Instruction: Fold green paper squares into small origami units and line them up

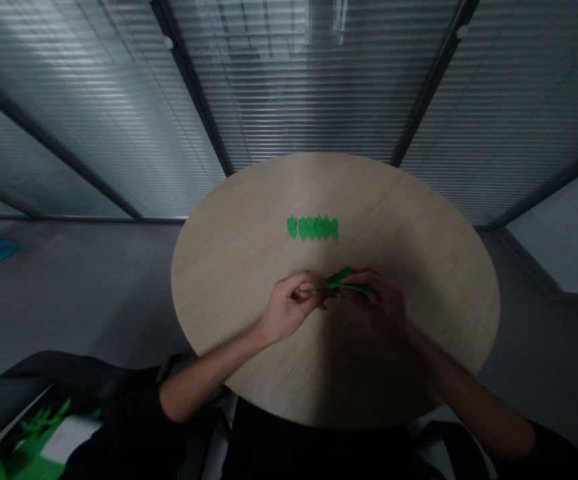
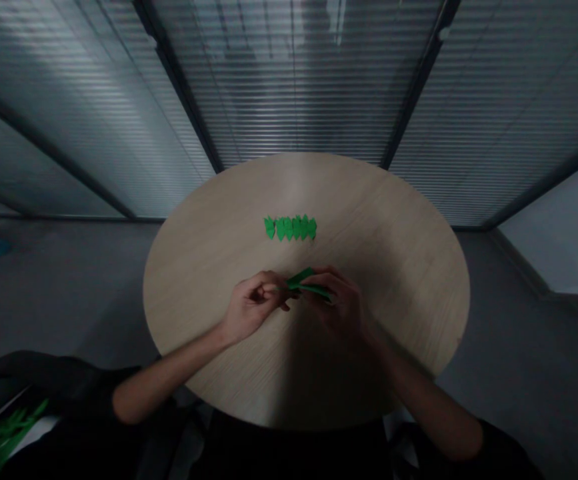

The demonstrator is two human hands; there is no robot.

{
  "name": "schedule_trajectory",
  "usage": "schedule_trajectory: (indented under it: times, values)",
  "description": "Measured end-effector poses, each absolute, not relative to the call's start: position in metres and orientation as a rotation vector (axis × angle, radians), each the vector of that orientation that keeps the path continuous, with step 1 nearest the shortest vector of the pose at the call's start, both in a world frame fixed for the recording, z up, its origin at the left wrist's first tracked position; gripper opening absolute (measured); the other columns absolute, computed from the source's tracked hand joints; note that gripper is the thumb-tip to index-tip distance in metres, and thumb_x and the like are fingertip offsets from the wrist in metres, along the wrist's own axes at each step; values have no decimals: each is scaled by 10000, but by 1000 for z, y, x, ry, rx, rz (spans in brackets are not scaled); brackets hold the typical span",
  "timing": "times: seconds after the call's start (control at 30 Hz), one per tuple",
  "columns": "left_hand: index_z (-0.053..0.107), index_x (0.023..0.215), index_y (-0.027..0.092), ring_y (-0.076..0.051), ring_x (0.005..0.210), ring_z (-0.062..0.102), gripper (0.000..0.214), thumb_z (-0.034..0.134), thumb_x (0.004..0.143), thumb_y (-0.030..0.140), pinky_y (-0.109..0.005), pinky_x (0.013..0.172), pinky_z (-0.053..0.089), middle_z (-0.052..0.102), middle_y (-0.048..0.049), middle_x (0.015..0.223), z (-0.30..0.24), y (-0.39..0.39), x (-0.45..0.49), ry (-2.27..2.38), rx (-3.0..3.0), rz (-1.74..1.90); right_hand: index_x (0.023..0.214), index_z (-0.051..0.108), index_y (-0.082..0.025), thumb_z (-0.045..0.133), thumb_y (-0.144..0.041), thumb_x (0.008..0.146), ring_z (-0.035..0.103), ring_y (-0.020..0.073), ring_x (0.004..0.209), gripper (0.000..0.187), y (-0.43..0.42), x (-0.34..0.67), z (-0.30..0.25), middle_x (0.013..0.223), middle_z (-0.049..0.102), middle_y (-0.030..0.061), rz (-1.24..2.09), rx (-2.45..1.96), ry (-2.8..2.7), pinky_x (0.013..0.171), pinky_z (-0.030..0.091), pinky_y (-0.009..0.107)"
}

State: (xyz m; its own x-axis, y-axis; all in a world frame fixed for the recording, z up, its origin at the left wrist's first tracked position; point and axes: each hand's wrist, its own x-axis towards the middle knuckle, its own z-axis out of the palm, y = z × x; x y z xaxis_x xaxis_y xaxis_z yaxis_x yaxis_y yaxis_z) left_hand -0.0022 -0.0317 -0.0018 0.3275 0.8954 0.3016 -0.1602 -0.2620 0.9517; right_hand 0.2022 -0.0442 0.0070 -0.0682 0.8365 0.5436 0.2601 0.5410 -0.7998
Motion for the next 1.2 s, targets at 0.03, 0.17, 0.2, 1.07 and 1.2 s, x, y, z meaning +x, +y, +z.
schedule_trajectory:
  times: [0.03, 0.17, 0.2, 1.07, 1.2]
  values:
    - [664, 931, 167, -156, 726, 773, 155, 729, 947, 307, -245, 620, 685, 772, -72, 900, -1, -32, -2, 726, 1480, 1196, 967, 769, -270, 755, -316, 933, 741, 211, 868, 59, -44, 202, 7, 1011, 745, 61, 606, -960, -1621, 769, 636, 370]
    - [678, 922, 172, -136, 658, 756, 136, 733, 939, 295, -251, 621, 688, 775, -52, 852, 2, -32, -3, 770, 1487, 1207, 1012, 760, -277, 764, -280, 913, 740, 204, 892, 99, -43, 203, 5, 1059, 734, 61, 601, -952, -1668, 753, 631, 342]
    - [678, 931, 174, -137, 651, 756, 138, 733, 940, 301, -256, 623, 690, 773, -46, 836, 3, -31, -3, 781, 1489, 1210, 1020, 758, -280, 761, -279, 916, 739, 200, 891, 104, -43, 203, 5, 1060, 730, 59, 606, -937, -1679, 745, 629, 334]
    - [575, 942, 204, -125, 640, 737, 191, 694, 989, 346, -255, 622, 687, 712, 5, 756, -1, -32, -3, 751, 1528, 1205, 982, 662, -244, 674, -358, 989, 715, 197, 868, 114, -46, 199, 1, 1079, 676, 80, 797, -987, -1578, 697, 632, 332]
    - [563, 949, 203, -119, 635, 726, 191, 685, 996, 342, -251, 620, 685, 687, 15, 746, -3, -32, -4, 739, 1529, 1203, 952, 656, -241, 677, -307, 970, 703, 176, 812, 72, -46, 200, 5, 1036, 674, 65, 732, -970, -1610, 652, 605, 304]
